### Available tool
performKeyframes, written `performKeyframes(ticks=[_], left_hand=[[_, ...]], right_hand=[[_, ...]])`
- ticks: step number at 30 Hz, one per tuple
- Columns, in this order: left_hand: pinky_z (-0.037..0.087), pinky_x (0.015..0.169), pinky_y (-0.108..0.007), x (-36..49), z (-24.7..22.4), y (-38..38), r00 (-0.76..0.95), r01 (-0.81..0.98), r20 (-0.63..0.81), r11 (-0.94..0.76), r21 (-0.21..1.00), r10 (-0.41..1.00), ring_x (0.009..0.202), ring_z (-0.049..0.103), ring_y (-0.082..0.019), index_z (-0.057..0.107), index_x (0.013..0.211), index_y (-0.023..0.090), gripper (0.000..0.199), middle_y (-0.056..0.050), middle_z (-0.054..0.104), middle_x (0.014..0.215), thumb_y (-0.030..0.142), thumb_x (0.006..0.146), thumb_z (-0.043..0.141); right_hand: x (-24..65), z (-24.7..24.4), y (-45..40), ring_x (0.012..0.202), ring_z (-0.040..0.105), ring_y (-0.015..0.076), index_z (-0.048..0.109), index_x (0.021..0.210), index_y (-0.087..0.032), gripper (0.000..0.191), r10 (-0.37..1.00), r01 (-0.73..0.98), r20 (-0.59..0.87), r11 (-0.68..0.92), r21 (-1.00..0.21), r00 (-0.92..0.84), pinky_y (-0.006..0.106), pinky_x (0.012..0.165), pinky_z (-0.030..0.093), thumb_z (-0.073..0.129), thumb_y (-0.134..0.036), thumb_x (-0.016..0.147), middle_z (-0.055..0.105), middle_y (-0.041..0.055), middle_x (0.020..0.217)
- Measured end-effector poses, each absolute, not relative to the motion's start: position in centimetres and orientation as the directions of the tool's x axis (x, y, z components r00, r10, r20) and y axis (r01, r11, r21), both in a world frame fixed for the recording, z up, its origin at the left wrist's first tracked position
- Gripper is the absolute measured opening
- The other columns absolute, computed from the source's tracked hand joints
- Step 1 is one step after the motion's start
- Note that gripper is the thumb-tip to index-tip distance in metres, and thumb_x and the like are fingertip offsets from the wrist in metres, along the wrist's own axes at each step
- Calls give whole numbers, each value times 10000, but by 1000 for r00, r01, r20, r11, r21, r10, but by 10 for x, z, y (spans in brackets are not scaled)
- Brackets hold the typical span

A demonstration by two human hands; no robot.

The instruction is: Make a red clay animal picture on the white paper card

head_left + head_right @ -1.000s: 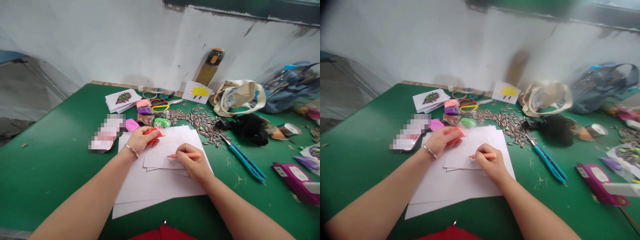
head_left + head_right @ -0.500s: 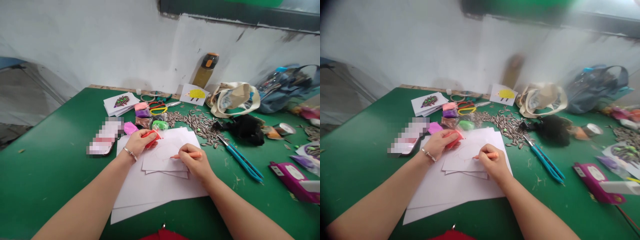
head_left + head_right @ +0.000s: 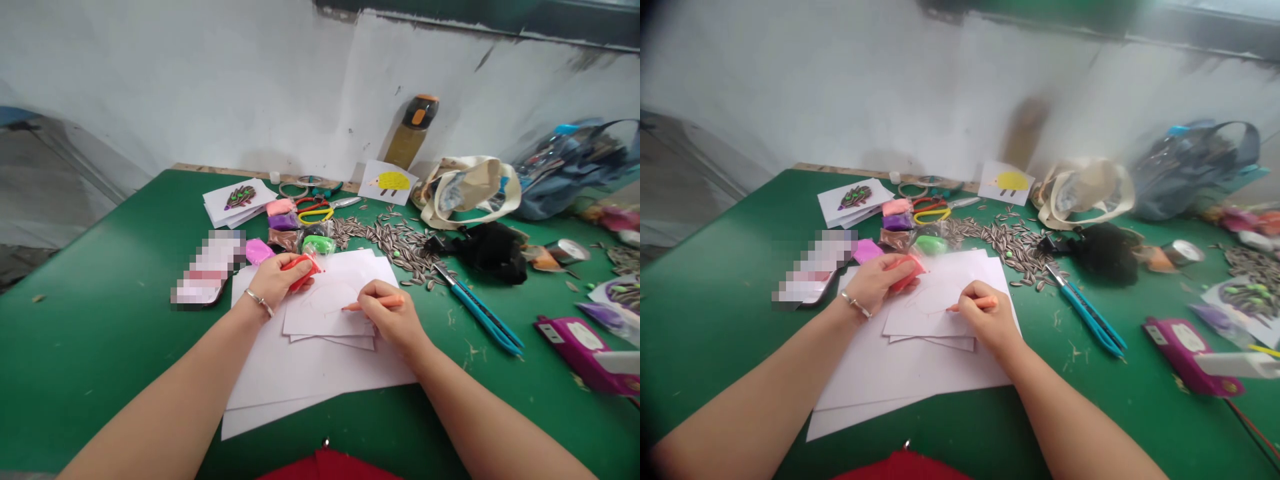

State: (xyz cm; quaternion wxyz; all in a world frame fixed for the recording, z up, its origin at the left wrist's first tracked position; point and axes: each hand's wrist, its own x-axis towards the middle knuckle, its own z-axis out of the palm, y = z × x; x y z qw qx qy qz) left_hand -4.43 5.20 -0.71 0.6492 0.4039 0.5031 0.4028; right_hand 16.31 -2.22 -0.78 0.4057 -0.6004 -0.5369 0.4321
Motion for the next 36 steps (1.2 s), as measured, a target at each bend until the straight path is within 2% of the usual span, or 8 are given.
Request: performKeyframes(ticks=[13, 16, 18, 20, 24, 28, 31, 36], left_hand=[[560, 610, -239, -44, -7, 53, 167, -107, -348, 368, 924, 922, 617, 658, -127, 646, 846, 102, 332, -24, 654, 686, 329, 671, 813], [561, 606, -235, -44, -7, 53, 170, -109, -349, 370, 923, 921, 619, 659, -126, 645, 849, 100, 318, -31, 661, 703, 317, 681, 807], [563, 603, -237, -44, -8, 54, 171, -117, -354, 375, 919, 920, 617, 660, -126, 647, 846, 102, 319, -36, 668, 716, 314, 674, 812], [564, 600, -239, -45, -9, 55, 169, -129, -358, 381, 915, 918, 611, 660, -125, 650, 844, 107, 320, -36, 671, 716, 313, 665, 818], [562, 593, -237, -46, -10, 55, 169, -139, -357, 381, 914, 919, 610, 658, -125, 658, 841, 111, 327, -36, 674, 716, 326, 656, 822], [561, 613, -241, -46, -9, 53, 167, -123, -358, 379, 917, 919, 625, 656, -124, 663, 855, 109, 366, -39, 676, 726, 360, 644, 825], [557, 633, -244, -45, -7, 52, 180, -115, -345, 368, 923, 921, 638, 653, -122, 670, 869, 110, 395, -38, 678, 738, 388, 635, 826], [550, 641, -249, -45, -6, 52, 189, -94, -334, 355, 930, 923, 650, 649, -127, 677, 849, 112, 382, -29, 664, 704, 401, 642, 816]], right_hand=[[166, -8, -18, 627, 676, 177, 501, 548, -187, 210, 994, 222, -78, -93, -971, 76, 202, 479, 367, 550, -187, 752, 437, -56, 474], [170, -10, -14, 556, 601, 127, 627, 768, -184, 162, 979, 134, 17, -10, -991, 204, 227, 516, 434, 562, -315, 837, 559, -36, 588], [173, -11, -11, 532, 565, 109, 651, 992, -190, 241, 960, 157, 66, 23, -987, 272, 246, 537, 466, 570, -372, 855, 642, -5, 716], [176, -13, -9, 544, 565, 109, 646, 1083, -187, 313, 954, 222, 105, 42, -974, 280, 257, 559, 482, 580, -392, 857, 672, 22, 777], [177, -16, -13, 583, 578, 120, 665, 1097, -179, 329, 968, 290, 163, 104, -951, 189, 269, 608, 494, 552, -400, 881, 674, 31, 772], [168, -11, -26, 669, 608, 140, 677, 1105, -179, 338, 983, 276, 166, 180, -944, -74, 264, 639, 487, 482, -380, 915, 683, 33, 779], [158, -4, -33, 662, 615, 138, 722, 876, -174, 306, 969, 339, 97, 172, -925, -226, 246, 636, 472, 453, -314, 913, 672, 21, 696], [149, 0, -32, 664, 616, 128, 684, 769, -194, 223, 978, 454, 23, 117, -883, -209, 223, 630, 442, 475, -209, 846, 676, -9, 673]])
